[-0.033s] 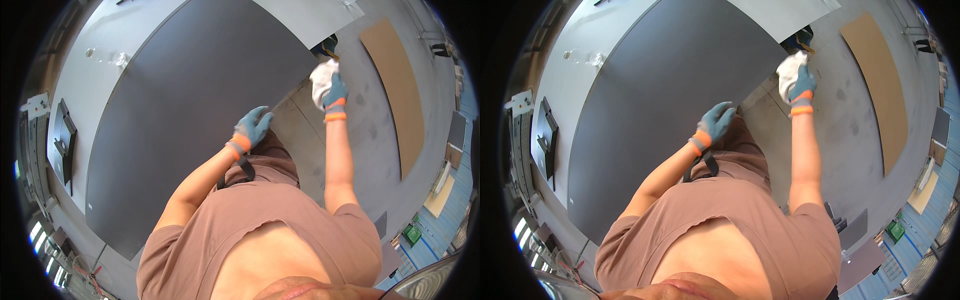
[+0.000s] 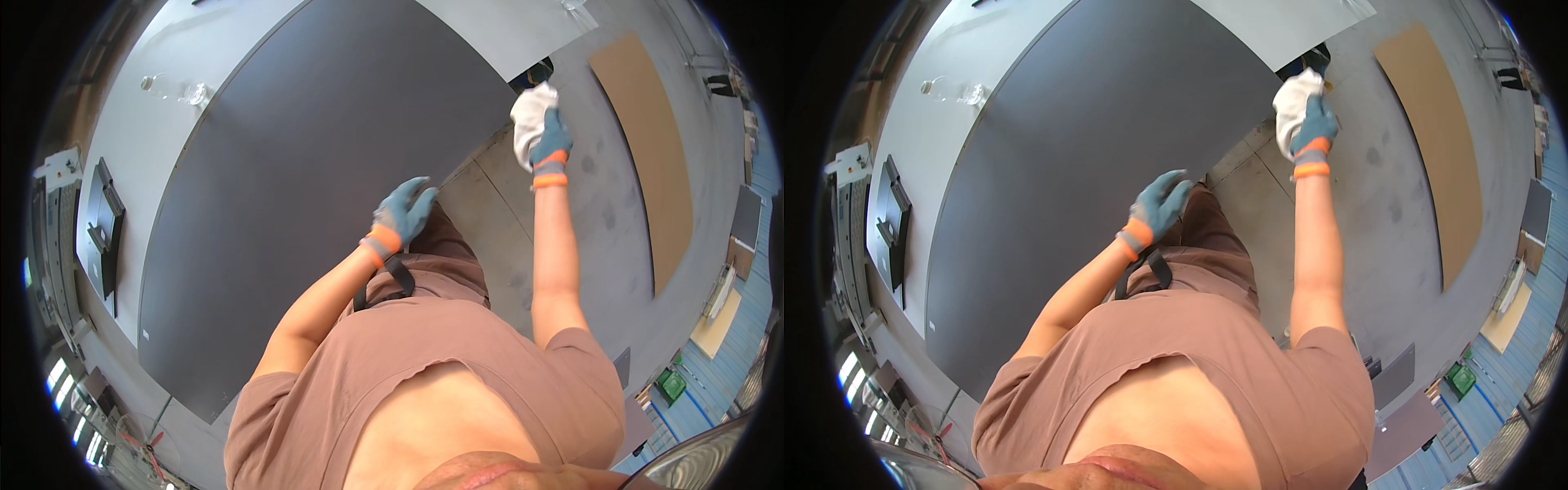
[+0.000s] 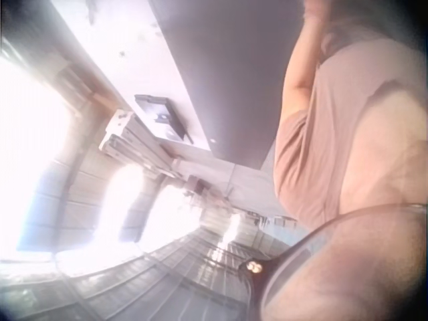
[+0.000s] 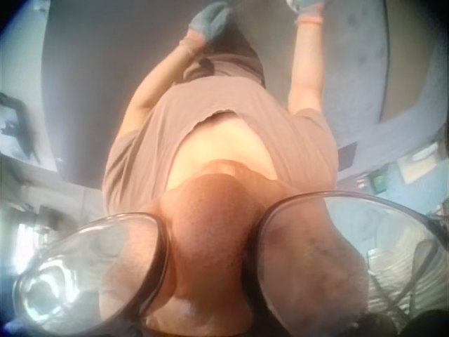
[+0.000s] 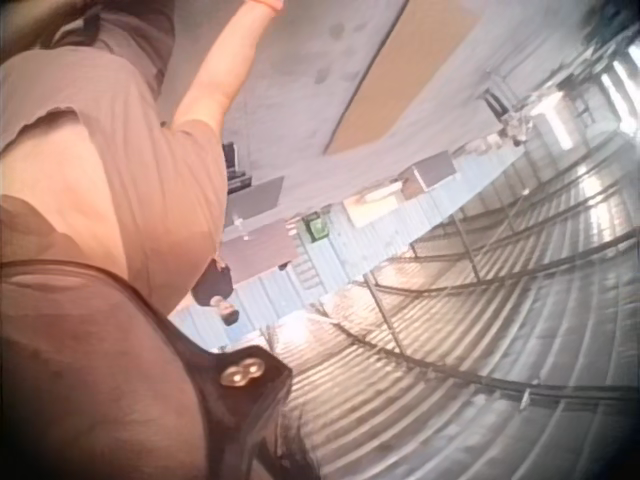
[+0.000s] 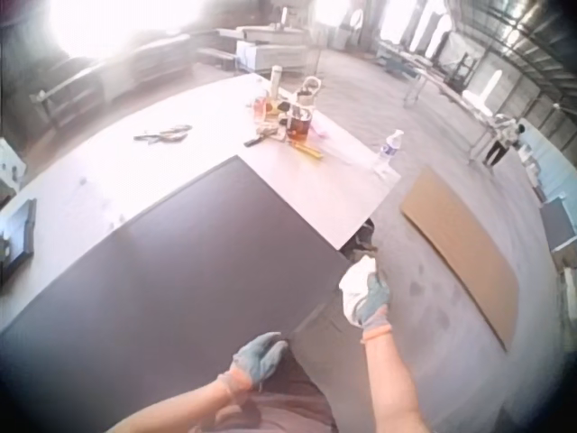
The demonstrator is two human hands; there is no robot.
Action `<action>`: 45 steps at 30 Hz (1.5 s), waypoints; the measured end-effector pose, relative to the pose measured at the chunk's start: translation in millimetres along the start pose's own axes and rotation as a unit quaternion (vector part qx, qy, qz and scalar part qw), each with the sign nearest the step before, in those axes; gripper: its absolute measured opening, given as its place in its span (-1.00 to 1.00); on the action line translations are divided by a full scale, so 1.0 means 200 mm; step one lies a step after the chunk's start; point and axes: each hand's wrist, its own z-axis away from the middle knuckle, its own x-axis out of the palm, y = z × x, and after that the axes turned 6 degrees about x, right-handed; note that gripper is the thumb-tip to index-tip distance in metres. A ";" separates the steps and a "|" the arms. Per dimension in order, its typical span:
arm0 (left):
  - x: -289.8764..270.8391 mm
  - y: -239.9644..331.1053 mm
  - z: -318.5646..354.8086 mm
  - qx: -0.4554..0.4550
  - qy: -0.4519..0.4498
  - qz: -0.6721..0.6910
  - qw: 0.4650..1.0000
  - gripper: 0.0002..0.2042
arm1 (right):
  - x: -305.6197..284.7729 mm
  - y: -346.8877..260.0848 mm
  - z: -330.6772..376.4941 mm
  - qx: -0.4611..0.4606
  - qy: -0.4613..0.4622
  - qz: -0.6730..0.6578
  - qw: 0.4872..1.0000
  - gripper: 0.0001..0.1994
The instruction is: The person wipes a large dark panel with a cloth, pours liquid from a bottle onto the cloth, and continues wiping the surface. They then apply a bead of adhesive from a tube along the panel's edge and smooth it with a tool.
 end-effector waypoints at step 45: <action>0.14 -0.89 1.60 -0.254 0.235 0.065 0.936 -0.56 | 0.62 0.35 0.14 -0.324 -0.263 0.276 0.866 -0.73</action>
